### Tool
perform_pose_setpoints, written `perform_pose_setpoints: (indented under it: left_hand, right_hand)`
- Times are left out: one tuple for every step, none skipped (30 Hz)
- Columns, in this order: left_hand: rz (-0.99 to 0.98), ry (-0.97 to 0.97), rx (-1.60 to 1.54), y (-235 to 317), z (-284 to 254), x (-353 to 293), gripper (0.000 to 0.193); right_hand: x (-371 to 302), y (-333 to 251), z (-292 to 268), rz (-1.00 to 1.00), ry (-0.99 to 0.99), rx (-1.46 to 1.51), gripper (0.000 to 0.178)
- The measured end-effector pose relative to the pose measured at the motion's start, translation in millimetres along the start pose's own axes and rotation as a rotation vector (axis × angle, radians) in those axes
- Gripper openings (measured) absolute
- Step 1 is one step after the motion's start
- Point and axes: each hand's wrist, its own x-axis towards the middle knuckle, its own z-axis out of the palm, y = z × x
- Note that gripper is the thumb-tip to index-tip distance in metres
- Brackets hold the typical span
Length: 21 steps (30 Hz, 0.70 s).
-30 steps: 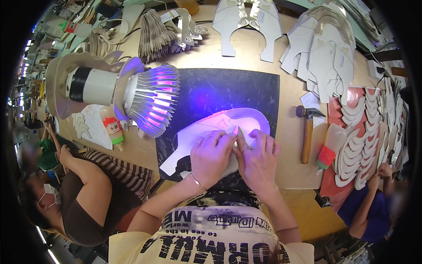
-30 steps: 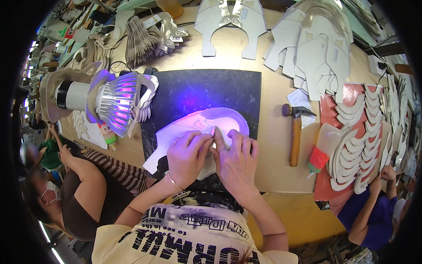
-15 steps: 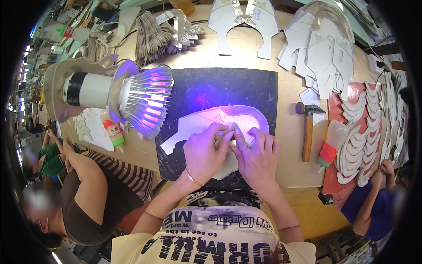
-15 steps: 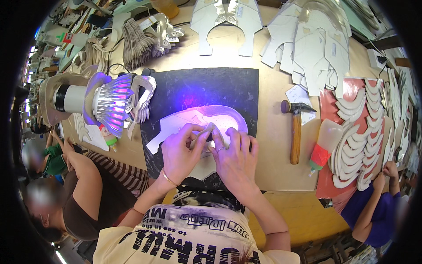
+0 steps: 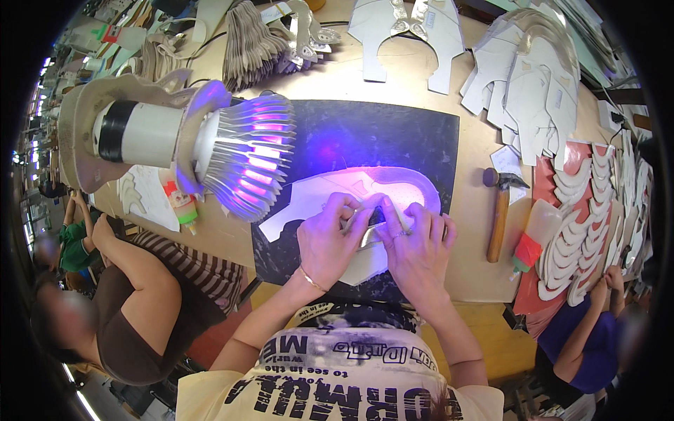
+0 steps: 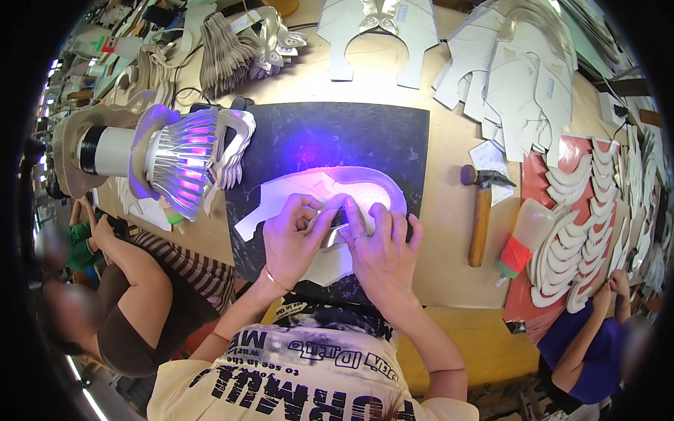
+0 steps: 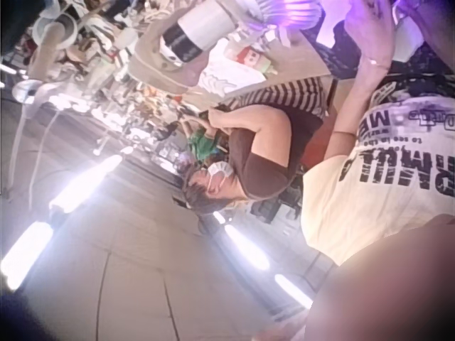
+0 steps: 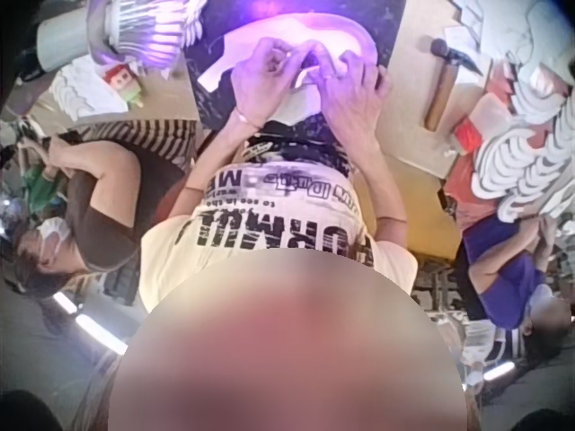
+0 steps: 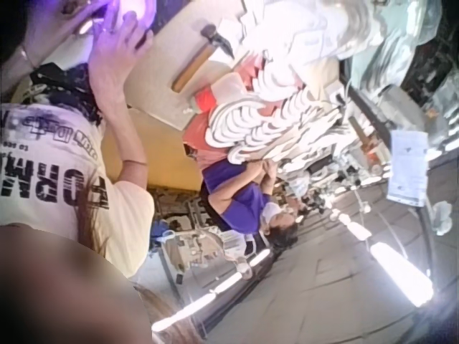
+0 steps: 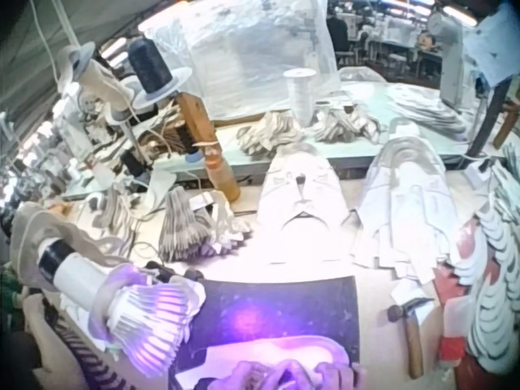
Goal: The person assembles white decorative parts by applying glue from a squeeze bottle and pressing pieces together under a UV lamp. They repeatedly pick up parts, apply adhesive, and press them into place on a work surface.
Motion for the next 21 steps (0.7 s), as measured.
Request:
perform_pose_setpoints:
  left_hand:
    - [0.017, 0.003, 0.012, -2, 0, 0, 0.018]
    - [0.015, -0.008, 0.024, -3, 0, -1, 0.017]
    - [0.014, -0.019, 0.034, -4, 1, -1, 0.017]
    - [0.032, -0.019, 0.039, -4, 1, -2, 0.016]
    - [0.05, -0.018, 0.045, -3, 2, -4, 0.015]
    - [0.068, -0.017, 0.05, -2, 3, -6, 0.015]
    - [0.145, 0.018, 0.088, -1, 3, -8, 0.015]
    - [0.222, 0.054, 0.126, 0, 3, -8, 0.016]
    - [0.297, 0.09, 0.164, 1, 3, -10, 0.018]
    - [0.293, 0.082, 0.204, 1, 3, -11, 0.023]
    - [0.289, 0.072, 0.243, 2, 2, -14, 0.028]
    - [0.271, 0.056, 0.283, 2, 1, -16, 0.033]
    - [0.292, 0.076, 0.273, 1, 1, -17, 0.036]
    - [0.3, 0.094, 0.263, 0, 1, -17, 0.038]
    - [0.303, 0.11, 0.249, -2, 1, -17, 0.041]
    - [0.305, 0.111, 0.255, -4, 1, -17, 0.04]
    - [0.302, 0.109, 0.257, -5, 2, -17, 0.039]
    - [0.299, 0.106, 0.258, -7, 2, -17, 0.038]
    - [0.3, 0.103, 0.267, -8, 2, -17, 0.038]
    - [0.3, 0.101, 0.275, -9, 2, -17, 0.038]
    - [0.3, 0.098, 0.284, -9, 2, -18, 0.038]
  right_hand:
    - [0, -1, 0, 0.001, -0.002, -0.005, 0.047]
    - [1, -1, 1, 0.002, -0.003, -0.001, 0.047]
    - [1, -1, 1, 0.0, -0.004, -0.017, 0.047]
    - [1, -1, 0, -0.003, -0.004, -0.024, 0.048]
    - [1, 0, 0, -0.007, 0.003, -0.019, 0.048]
    - [1, 0, 0, -0.009, -0.005, -0.03, 0.048]
    - [2, 1, 0, -0.014, -0.004, -0.03, 0.048]
    - [2, 1, 0, -0.016, -0.008, -0.026, 0.048]
    - [3, 2, 0, -0.024, -0.001, -0.031, 0.047]
    - [3, 2, 0, -0.027, 0.0, -0.032, 0.047]
    - [4, 2, -1, -0.028, 0.001, -0.026, 0.047]
    - [4, 2, -1, -0.034, 0.006, -0.038, 0.047]
    - [5, 2, -1, -0.04, 0.013, -0.045, 0.046]
    - [6, 2, -2, -0.046, 0.021, -0.053, 0.046]
    - [7, 2, -2, -0.056, 0.02, -0.049, 0.045]
    - [7, 2, -3, -0.065, 0.019, -0.044, 0.045]
    - [8, 2, -3, -0.074, 0.017, -0.04, 0.044]
    - [10, 2, -3, -0.083, 0.022, -0.028, 0.044]
    - [11, 2, -3, -0.092, 0.027, -0.015, 0.043]
    - [12, 1, -2, -0.096, 0.027, 0.005, 0.043]
    - [12, 1, -2, -0.102, 0.032, -0.006, 0.043]
